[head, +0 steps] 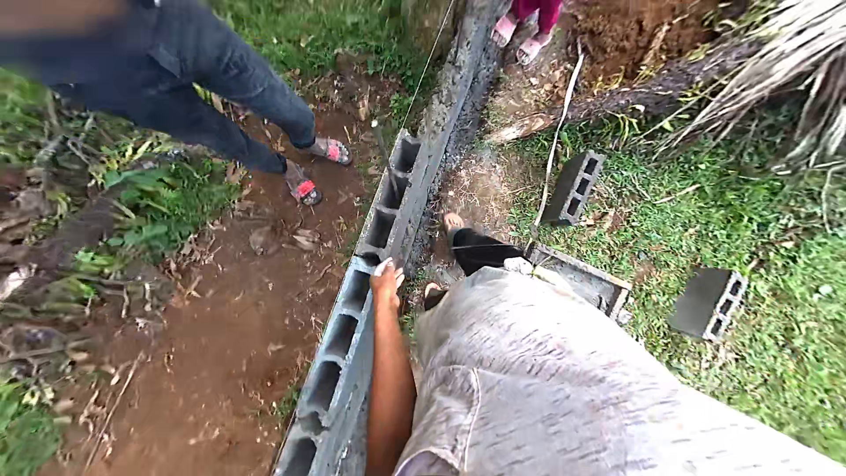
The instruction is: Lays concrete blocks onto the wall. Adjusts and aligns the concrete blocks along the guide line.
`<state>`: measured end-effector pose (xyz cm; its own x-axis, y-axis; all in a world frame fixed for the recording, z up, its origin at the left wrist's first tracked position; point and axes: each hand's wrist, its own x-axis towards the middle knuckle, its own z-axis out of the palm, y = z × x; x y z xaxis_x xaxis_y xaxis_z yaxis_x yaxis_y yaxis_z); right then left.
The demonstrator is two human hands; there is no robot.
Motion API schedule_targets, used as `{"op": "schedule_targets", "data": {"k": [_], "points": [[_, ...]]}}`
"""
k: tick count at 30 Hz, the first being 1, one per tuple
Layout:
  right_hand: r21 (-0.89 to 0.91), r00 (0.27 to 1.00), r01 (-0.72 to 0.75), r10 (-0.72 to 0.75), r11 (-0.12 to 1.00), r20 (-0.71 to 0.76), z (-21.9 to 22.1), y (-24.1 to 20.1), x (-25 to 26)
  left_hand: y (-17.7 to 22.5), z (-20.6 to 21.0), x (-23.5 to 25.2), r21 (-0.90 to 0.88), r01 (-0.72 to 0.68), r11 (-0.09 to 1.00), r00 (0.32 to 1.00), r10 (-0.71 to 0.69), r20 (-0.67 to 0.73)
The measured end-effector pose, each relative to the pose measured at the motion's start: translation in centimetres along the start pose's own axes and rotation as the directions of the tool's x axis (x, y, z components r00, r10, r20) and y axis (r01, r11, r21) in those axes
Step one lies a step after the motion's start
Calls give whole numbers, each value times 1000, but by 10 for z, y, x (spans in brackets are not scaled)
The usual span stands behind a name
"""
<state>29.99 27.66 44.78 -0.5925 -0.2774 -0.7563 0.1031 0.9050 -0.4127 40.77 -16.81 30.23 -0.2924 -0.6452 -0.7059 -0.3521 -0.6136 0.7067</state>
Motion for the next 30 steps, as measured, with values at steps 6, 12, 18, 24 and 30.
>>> {"op": "schedule_targets", "data": {"k": [6, 12, 18, 24, 30], "points": [[293, 960, -235, 268, 927, -77, -37, 40, 113, -1, -6, -8, -29, -1, 1000, 1000, 1, -3], [317, 972, -71, 137, 946, -192, -85, -10, 156, -5, -6, -12, -67, -20, 998, 999, 18, -27], [395, 994, 18, 26, 918, -107, -32, 11, 164, -34, -30, -28, 11, -52, 999, 997, 53, -60], [638, 978, -125, 202, 760, -48, 77, 153, 119, -84, -55, -56, 249, 44, 967, 995, -21, -96], [871, 710, -437, 680, 226, 180, 215, 288, 2, -139, -88, -102, 502, 203, 841, 979, -158, -131]]}}
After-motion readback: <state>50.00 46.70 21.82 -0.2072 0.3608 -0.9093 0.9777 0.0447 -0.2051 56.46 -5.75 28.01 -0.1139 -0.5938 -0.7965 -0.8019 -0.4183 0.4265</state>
